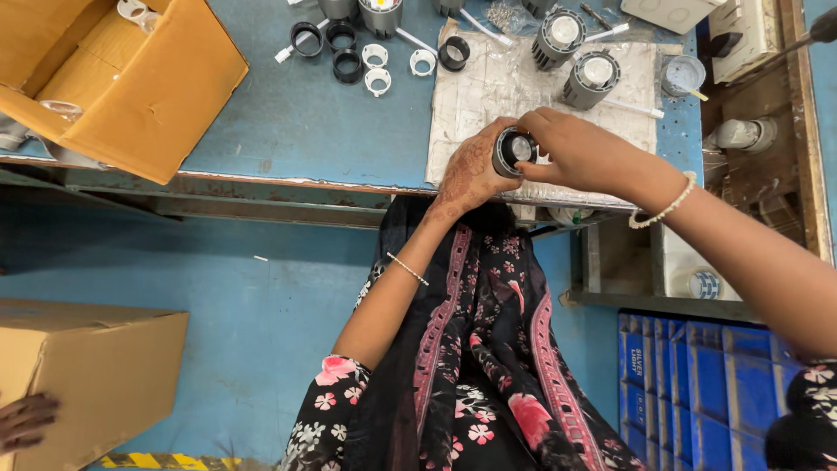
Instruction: The person assembles LED light fixtures at a workbench. They insert a white plastic ring into a cylindrical metal housing, then fit a black plastic cover over it, pressing and twisting to secure the parts. The person repeats this sequence for multiple units, handling each component by hand.
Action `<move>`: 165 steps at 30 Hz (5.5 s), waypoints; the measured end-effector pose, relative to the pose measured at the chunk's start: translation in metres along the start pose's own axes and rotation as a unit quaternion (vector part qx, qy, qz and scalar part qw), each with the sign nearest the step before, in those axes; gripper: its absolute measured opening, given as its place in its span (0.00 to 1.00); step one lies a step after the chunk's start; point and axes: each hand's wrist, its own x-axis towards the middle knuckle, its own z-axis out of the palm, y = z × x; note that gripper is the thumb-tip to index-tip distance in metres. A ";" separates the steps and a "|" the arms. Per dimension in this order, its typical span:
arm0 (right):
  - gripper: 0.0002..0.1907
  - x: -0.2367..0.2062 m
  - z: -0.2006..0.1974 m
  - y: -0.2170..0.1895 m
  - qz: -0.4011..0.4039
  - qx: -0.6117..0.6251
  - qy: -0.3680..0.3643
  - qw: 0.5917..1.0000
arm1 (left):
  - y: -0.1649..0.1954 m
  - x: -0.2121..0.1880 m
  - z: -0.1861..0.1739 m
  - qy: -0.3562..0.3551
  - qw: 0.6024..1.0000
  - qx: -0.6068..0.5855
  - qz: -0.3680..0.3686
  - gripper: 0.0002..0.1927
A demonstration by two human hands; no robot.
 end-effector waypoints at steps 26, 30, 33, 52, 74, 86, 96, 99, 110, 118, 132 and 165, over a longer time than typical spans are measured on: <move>0.24 -0.012 0.030 -0.032 0.190 -0.057 0.133 0.971 | -0.003 -0.008 0.049 0.167 0.962 0.183 0.119 0.40; 0.24 -0.030 0.024 -0.026 0.180 -0.025 0.123 0.976 | 0.000 0.000 0.044 0.118 0.980 0.128 0.101 0.38; 0.25 -0.035 0.018 -0.019 0.053 -0.077 0.144 0.985 | -0.002 0.012 0.020 0.006 0.997 0.032 0.071 0.33; 0.29 -0.023 0.022 -0.016 0.096 -0.084 0.112 0.985 | -0.006 0.007 0.018 0.009 0.995 0.013 0.098 0.39; 0.28 -0.025 0.017 -0.019 0.045 -0.065 0.138 0.987 | -0.005 0.008 0.014 -0.009 0.997 0.000 0.071 0.37; 0.27 -0.008 0.030 -0.008 0.213 0.013 0.088 0.973 | -0.007 0.008 0.018 0.001 0.997 0.020 0.073 0.37; 0.30 -0.013 -0.005 -0.001 0.010 -0.105 0.030 0.994 | -0.011 0.011 0.017 -0.013 0.997 0.001 0.078 0.39; 0.30 -0.011 -0.013 0.005 -0.036 -0.136 -0.003 0.990 | -0.008 0.013 0.015 -0.019 0.997 -0.007 0.074 0.38; 0.26 -0.012 0.032 -0.001 0.192 0.021 0.093 0.977 | -0.012 0.009 0.021 0.000 0.998 0.017 0.052 0.40; 0.27 -0.022 0.021 -0.002 0.103 -0.050 0.060 0.992 | -0.009 0.010 0.016 -0.017 0.999 0.009 0.038 0.41; 0.27 -0.014 0.014 0.024 -0.005 0.035 0.018 0.999 | -0.011 0.010 0.014 -0.029 0.999 0.001 0.044 0.37; 0.26 -0.019 0.042 0.004 0.181 0.015 0.064 0.981 | -0.015 0.005 0.021 0.026 0.995 0.034 0.096 0.40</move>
